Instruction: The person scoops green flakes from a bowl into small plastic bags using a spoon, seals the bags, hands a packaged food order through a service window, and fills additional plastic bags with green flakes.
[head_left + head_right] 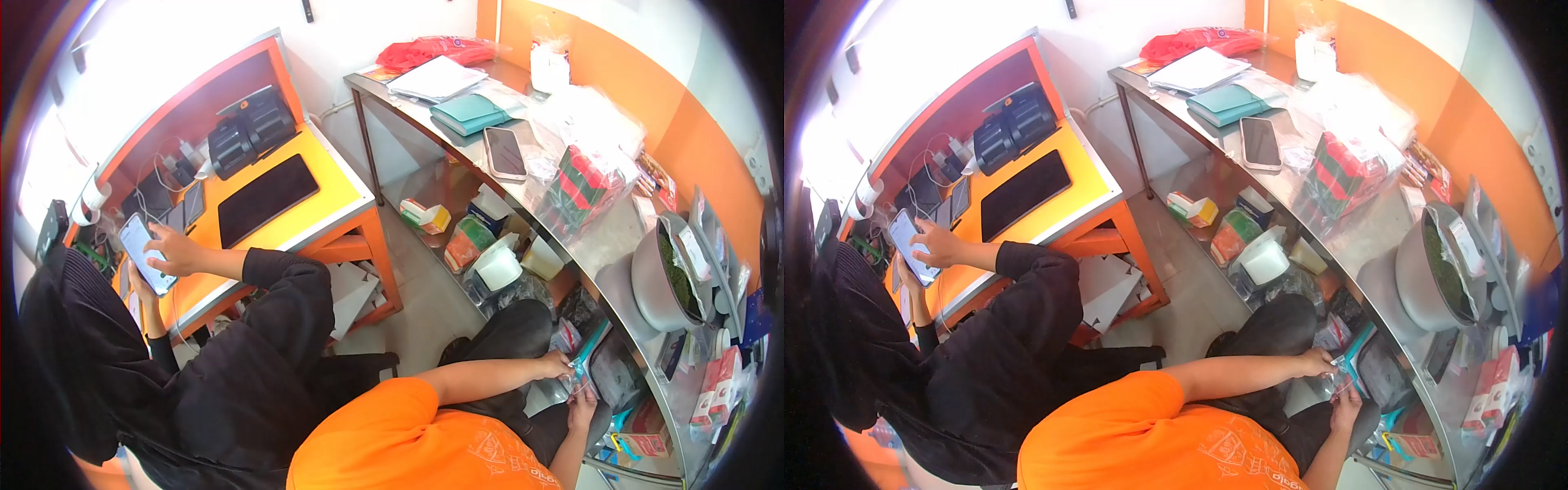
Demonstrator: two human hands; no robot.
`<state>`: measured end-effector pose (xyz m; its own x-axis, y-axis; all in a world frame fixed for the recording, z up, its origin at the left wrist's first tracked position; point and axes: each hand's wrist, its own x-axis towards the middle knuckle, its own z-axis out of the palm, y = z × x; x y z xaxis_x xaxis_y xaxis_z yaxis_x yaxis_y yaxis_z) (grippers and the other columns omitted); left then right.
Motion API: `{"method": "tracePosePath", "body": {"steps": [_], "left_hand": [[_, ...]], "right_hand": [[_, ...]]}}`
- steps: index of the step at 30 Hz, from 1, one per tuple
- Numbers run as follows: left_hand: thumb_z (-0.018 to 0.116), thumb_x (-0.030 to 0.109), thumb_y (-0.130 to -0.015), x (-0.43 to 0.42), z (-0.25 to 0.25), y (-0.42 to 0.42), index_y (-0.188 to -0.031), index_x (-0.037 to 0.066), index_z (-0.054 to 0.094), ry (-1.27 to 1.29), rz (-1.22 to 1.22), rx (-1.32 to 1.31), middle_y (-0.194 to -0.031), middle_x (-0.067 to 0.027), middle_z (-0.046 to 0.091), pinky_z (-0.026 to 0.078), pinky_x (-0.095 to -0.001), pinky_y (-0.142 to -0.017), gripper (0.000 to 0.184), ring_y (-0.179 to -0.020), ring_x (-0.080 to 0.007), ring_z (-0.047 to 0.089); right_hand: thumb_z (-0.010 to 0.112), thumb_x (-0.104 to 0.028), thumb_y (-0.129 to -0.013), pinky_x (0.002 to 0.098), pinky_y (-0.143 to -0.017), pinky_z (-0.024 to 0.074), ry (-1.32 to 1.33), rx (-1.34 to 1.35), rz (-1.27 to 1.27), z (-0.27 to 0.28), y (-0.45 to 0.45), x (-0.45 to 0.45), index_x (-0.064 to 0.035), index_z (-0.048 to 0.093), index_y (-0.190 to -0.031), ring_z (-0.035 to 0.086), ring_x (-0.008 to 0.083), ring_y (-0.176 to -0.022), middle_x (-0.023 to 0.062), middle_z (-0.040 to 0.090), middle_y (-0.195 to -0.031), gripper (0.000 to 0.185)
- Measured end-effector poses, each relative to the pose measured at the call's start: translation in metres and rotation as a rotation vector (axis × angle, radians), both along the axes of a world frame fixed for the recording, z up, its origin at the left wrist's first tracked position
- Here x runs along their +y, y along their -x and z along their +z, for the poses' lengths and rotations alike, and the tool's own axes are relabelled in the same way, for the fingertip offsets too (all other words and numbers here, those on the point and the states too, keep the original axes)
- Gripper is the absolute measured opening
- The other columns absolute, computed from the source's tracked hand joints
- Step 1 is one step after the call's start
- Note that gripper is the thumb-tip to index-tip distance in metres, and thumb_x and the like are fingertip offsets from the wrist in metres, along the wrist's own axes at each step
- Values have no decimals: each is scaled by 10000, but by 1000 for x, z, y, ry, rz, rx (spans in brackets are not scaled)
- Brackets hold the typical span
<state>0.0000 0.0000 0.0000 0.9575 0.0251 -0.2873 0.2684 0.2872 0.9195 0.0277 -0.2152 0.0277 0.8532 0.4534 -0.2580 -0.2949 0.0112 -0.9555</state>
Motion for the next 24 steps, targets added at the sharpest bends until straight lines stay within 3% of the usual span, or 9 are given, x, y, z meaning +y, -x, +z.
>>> {"method": "tracePosePath", "body": {"steps": [5,8,14,17,20,24], "left_hand": [[818,129,-807,1,19,-1,-782,8,722,-88,85,-103,-701,-62,691,490,-317,-577,156,-625,-134,630],[820,130,-802,6,16,0,-803,2,725,-146,79,-46,-735,-80,713,507,-316,-598,159,-638,-140,643],[810,195,-824,-2,-1,-9,-791,0,722,20,105,-133,-714,-74,701,505,-308,-610,217,-631,-137,642],[770,188,-862,1,9,-3,-812,-11,731,-157,109,-111,-710,-71,699,501,-308,-610,208,-624,-137,640],[802,194,-837,6,17,-4,-851,-12,739,-163,112,-32,-740,-69,709,513,-293,-646,217,-677,-130,653],[821,199,-812,0,-6,-8,-838,-9,729,-146,68,-164,-734,-68,704,512,-306,-645,228,-677,-141,654]], "right_hand": [[649,-139,-984,241,-579,460,-51,20,-9,10,-4,5,-31,632,-1324,560,98,-646,0,626,-789,357],[667,-144,-975,240,-578,462,-4,-5,42,2,-4,8,-24,632,-1319,561,99,-641,-3,621,-765,366],[689,-132,-957,233,-562,456,-24,13,-123,0,-6,9,-6,625,-1315,556,92,-629,-4,626,-778,384],[677,-120,-961,234,-561,458,-57,22,-137,9,-2,12,-12,612,-1333,557,91,-622,-1,628,-788,393],[668,-125,-967,235,-563,461,-86,19,-80,11,0,9,-23,602,-1349,559,91,-625,-2,628,-796,400],[671,-147,-971,234,-558,455,-64,43,-68,12,1,8,-33,639,-1301,552,92,-606,-1,624,-776,350]]}}
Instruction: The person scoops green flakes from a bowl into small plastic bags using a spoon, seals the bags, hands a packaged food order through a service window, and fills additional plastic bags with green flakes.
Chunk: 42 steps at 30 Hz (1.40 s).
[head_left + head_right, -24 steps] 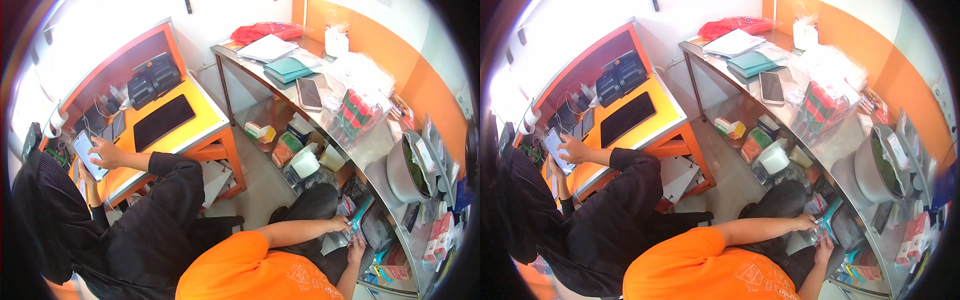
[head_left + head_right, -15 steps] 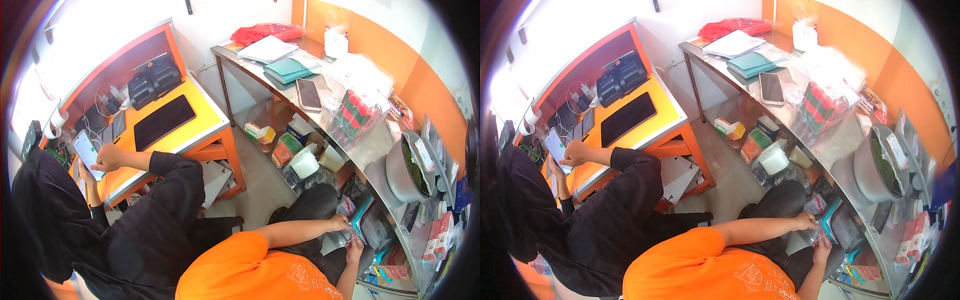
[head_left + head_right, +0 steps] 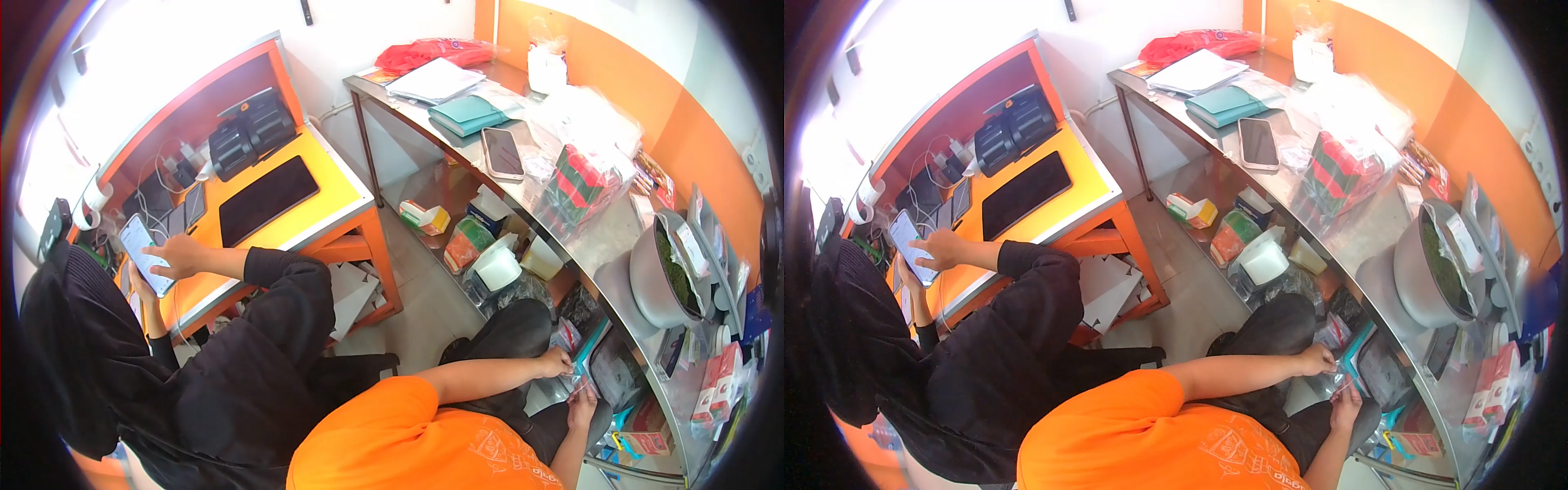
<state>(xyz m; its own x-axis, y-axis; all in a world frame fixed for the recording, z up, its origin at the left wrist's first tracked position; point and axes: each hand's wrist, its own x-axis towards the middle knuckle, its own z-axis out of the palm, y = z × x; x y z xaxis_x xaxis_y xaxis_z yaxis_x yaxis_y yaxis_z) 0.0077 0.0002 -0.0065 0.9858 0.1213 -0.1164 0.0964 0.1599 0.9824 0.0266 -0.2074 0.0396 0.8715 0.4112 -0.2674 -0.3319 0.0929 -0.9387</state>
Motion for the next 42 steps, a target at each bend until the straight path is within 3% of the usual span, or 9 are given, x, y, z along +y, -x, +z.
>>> {"method": "tracePosePath", "body": {"steps": [5,11,14,20,23,29,32,38,42], "left_hand": [[792,171,-832,2,13,8,-837,-7,734,-162,28,-86,-734,-70,708,512,-308,-645,187,-681,-140,654],[817,199,-807,1,10,3,-789,4,713,122,-6,1,-738,-69,712,512,-309,-652,221,-688,-143,655],[826,212,-796,-2,2,0,-778,9,706,60,19,14,-754,-75,715,513,-317,-660,237,-702,-152,661],[805,266,-827,1,15,9,-854,-7,729,-199,41,-29,-769,-72,704,508,-316,-674,285,-710,-161,649],[805,286,-830,3,23,12,-878,11,738,-119,-62,7,-775,-61,706,507,-316,-672,287,-703,-159,641],[789,237,-854,-1,8,4,-866,18,729,117,24,-6,-740,-46,686,499,-315,-648,227,-689,-141,639],[785,225,-854,-2,3,4,-863,19,727,-48,58,-19,-739,-53,687,504,-309,-652,215,-696,-140,645],[766,204,-868,-1,14,10,-812,23,710,-97,9,62,-715,-53,679,498,-306,-631,197,-660,-136,636],[756,193,-876,-5,7,5,-797,27,691,97,-29,9,-684,-39,665,480,-297,-595,195,-622,-116,612]], "right_hand": [[695,-170,-962,238,-544,444,77,52,-2,-10,-7,-4,-33,674,-1244,546,93,-584,2,618,-744,314],[706,-173,-956,224,-538,442,47,-5,-29,-5,-1,0,-58,647,-1303,544,70,-581,-25,614,-745,371],[703,-126,-946,237,-543,438,65,-42,-6,-3,1,2,8,631,-1290,552,93,-585,-4,607,-724,376],[696,-110,-946,231,-550,435,63,8,19,-7,0,0,16,611,-1317,550,89,-588,-10,608,-727,402],[695,-110,-948,235,-561,440,87,-15,20,-4,2,0,17,601,-1335,545,92,-586,-10,602,-733,419],[654,-100,-961,235,-578,454,56,-87,34,-11,2,-2,27,513,-1427,547,93,-619,6,611,-848,504],[637,-105,-966,236,-578,457,-8,-46,46,-13,-1,-4,35,486,-1444,550,95,-632,7,605,-880,521],[650,-146,-976,241,-558,452,8,2,34,-7,0,-3,11,541,-1407,550,96,-617,-2,588,-783,471],[667,-163,-975,244,-554,452,50,-18,38,-11,-1,-5,3,579,-1370,549,96,-609,-8,577,-731,437]]}}
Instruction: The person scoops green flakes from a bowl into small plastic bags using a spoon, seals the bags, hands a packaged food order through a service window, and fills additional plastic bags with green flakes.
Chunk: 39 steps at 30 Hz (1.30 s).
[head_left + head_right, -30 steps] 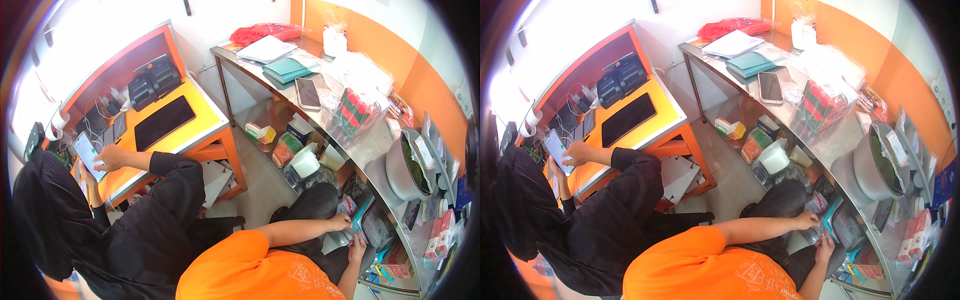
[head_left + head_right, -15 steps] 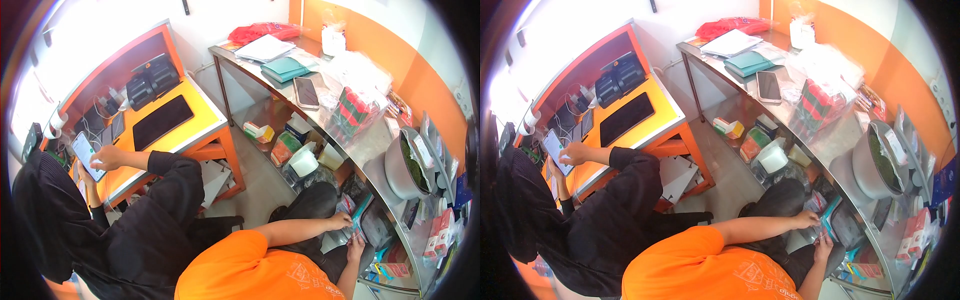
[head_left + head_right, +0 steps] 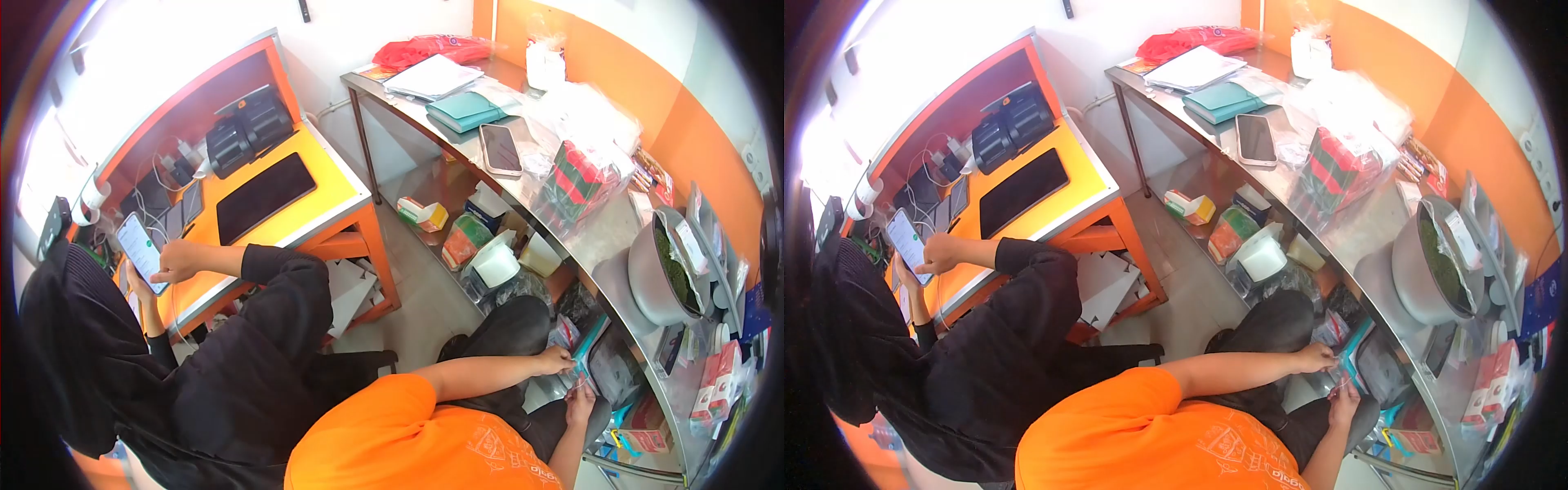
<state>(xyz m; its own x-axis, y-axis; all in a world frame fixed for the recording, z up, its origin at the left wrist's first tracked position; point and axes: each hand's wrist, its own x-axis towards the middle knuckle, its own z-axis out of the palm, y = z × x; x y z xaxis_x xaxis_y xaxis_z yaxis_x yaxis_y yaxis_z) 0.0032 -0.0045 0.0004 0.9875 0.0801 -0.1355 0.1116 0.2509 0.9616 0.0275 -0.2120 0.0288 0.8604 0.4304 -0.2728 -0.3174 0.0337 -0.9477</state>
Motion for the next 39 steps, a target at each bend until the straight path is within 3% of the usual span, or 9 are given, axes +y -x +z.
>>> {"method": "tracePosePath", "body": {"steps": [11,14,17,26,29,32,35,39], "left_hand": [[770,122,-860,-4,-15,-1,-950,21,707,-30,54,-129,-847,-27,693,506,-278,-695,149,-763,-121,630],[781,155,-853,-1,-5,1,-918,25,723,90,22,-106,-829,-36,703,506,-297,-699,157,-760,-124,637],[789,221,-857,4,6,7,-846,26,729,-112,118,-56,-803,-43,709,496,-304,-688,204,-742,-119,635],[786,281,-858,6,14,12,-814,10,724,-27,137,31,-711,-78,689,484,-322,-660,282,-675,-124,619],[795,300,-836,7,2,6,-836,7,718,-139,121,59,-798,-107,701,498,-349,-721,303,-775,-182,660],[819,325,-778,1,1,10,-968,19,710,-626,371,-229,-958,-125,685,493,-416,-846,376,-967,-280,652],[832,325,-726,2,41,31,-1081,47,677,-775,172,-567,-1078,-137,637,454,-483,-934,477,-1109,-357,578],[857,311,-670,-9,32,36,-1066,70,670,-859,-147,-555,-1059,-124,641,451,-497,-930,500,-1102,-344,590]], "right_hand": [[671,-115,-964,256,-566,467,-65,21,-9,-1,-1,-3,-18,657,-1241,553,105,-608,5,606,-745,294],[662,-96,-962,260,-573,469,-69,30,24,-10,-4,-8,-23,665,-1236,554,109,-608,13,623,-762,284],[656,-85,-961,259,-590,470,-49,52,43,4,3,-3,-26,672,-1243,557,112,-623,15,640,-795,288],[645,-70,-959,248,-610,472,-10,45,108,10,1,-5,-46,672,-1263,559,102,-650,1,644,-810,307],[649,-37,-931,248,-624,484,4,52,107,7,0,-9,14,675,-1239,593,113,-691,26,681,-866,313],[647,-23,-918,251,-629,495,81,37,131,-3,-4,-16,31,683,-1212,611,115,-705,42,694,-893,302],[713,-94,-904,249,-598,505,136,-4,240,-12,-6,-17,12,703,-1167,594,106,-635,23,681,-828,284],[723,-168,-921,256,-590,510,190,16,203,16,13,3,-11,724,-1068,606,106,-640,21,678,-801,215]]}}
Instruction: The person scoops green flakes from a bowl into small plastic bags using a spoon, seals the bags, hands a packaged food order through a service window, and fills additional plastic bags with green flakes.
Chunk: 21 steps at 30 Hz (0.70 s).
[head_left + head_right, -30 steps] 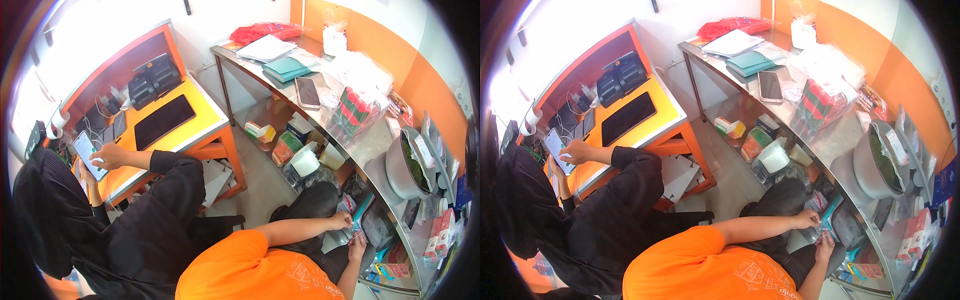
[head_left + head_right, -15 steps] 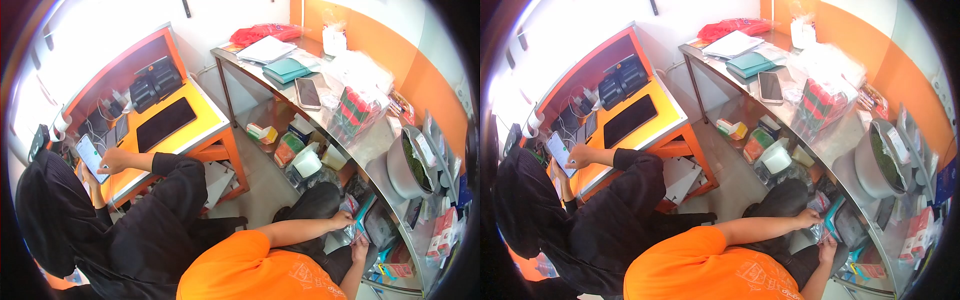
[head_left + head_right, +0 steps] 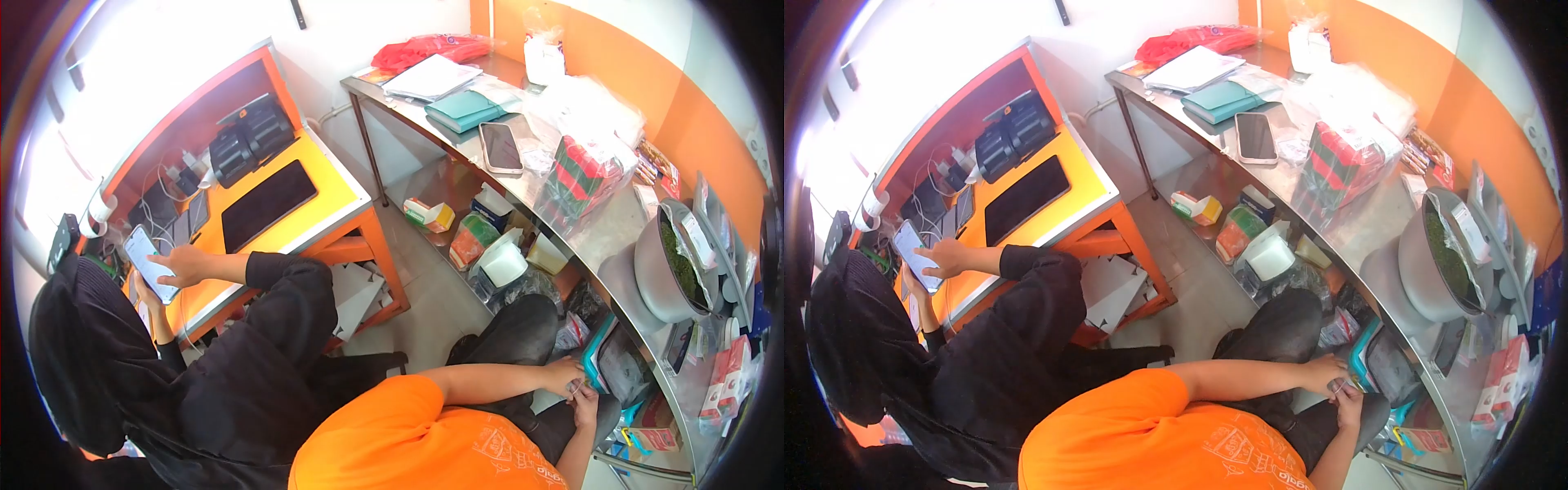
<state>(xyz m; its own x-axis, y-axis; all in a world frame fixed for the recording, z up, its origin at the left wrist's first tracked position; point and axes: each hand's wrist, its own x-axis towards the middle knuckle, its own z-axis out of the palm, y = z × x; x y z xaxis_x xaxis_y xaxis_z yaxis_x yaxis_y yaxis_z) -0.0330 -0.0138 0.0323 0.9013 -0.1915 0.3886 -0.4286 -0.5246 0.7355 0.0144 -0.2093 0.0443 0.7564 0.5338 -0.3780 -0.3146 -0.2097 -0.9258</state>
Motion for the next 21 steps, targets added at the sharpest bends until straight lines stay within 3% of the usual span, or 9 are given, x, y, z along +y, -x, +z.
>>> {"method": "tracePosePath", "body": {"steps": [5,8,11,14,15,16,17,18,21], "left_hand": [[892,281,-604,7,-5,-13,-998,74,696,135,-120,167,-1005,-126,672,499,-468,-851,487,-981,-341,659],[893,268,-602,4,-3,-10,-976,73,697,166,-61,80,-1001,-132,670,516,-457,-796,465,-955,-349,663],[899,276,-590,5,0,-9,-998,70,697,148,-115,153,-1011,-139,671,516,-456,-822,500,-967,-355,660],[900,314,-597,12,15,-5,-1037,53,689,128,-144,138,-1000,-153,672,520,-444,-846,554,-949,-352,656],[880,289,-637,12,14,-7,-1037,47,685,126,-133,64,-951,-147,671,527,-438,-817,506,-909,-344,661],[855,256,-718,12,15,-8,-1085,12,667,95,-157,204,-1030,-153,673,553,-413,-838,480,-959,-307,689],[859,238,-732,10,9,-9,-1102,9,668,126,-152,201,-1032,-145,677,562,-392,-837,475,-952,-286,701],[862,220,-747,3,1,-9,-1118,7,669,156,-132,206,-1034,-137,682,571,-370,-835,470,-944,-265,713],[862,182,-777,3,18,-1,-1150,3,672,227,-198,239,-1027,-118,688,571,-335,-846,456,-954,-225,719]], "right_hand": [[694,-165,-947,252,-607,517,-65,100,20,-5,-7,-8,25,709,-1115,613,102,-689,48,709,-945,254],[673,-187,-956,257,-603,529,-104,127,-6,-1,-5,-7,19,703,-1136,610,106,-688,75,723,-1034,276],[661,-185,-953,278,-618,557,-67,166,-23,11,1,-2,17,692,-1164,650,125,-747,94,728,-1060,294],[638,-188,-964,329,-707,587,-91,185,2,9,1,-5,9,666,-1230,693,200,-956,101,712,-1143,332],[640,-210,-967,347,-710,580,-91,203,-10,20,3,-1,4,673,-1200,683,182,-886,79,706,-1078,318],[610,-184,-988,365,-725,583,-100,184,10,5,-2,-10,15,671,-1186,687,197,-888,97,706,-1074,287],[599,-155,-993,376,-745,589,-104,278,-7,0,-7,-15,20,666,-1180,695,217,-912,120,710,-1069,265],[626,-178,-988,332,-748,573,-110,312,-62,9,0,-14,5,692,-1155,682,182,-826,79,706,-957,257],[621,-169,-987,342,-729,588,-134,327,-79,6,1,-20,18,658,-1184,703,207,-810,108,714,-964,275]]}}
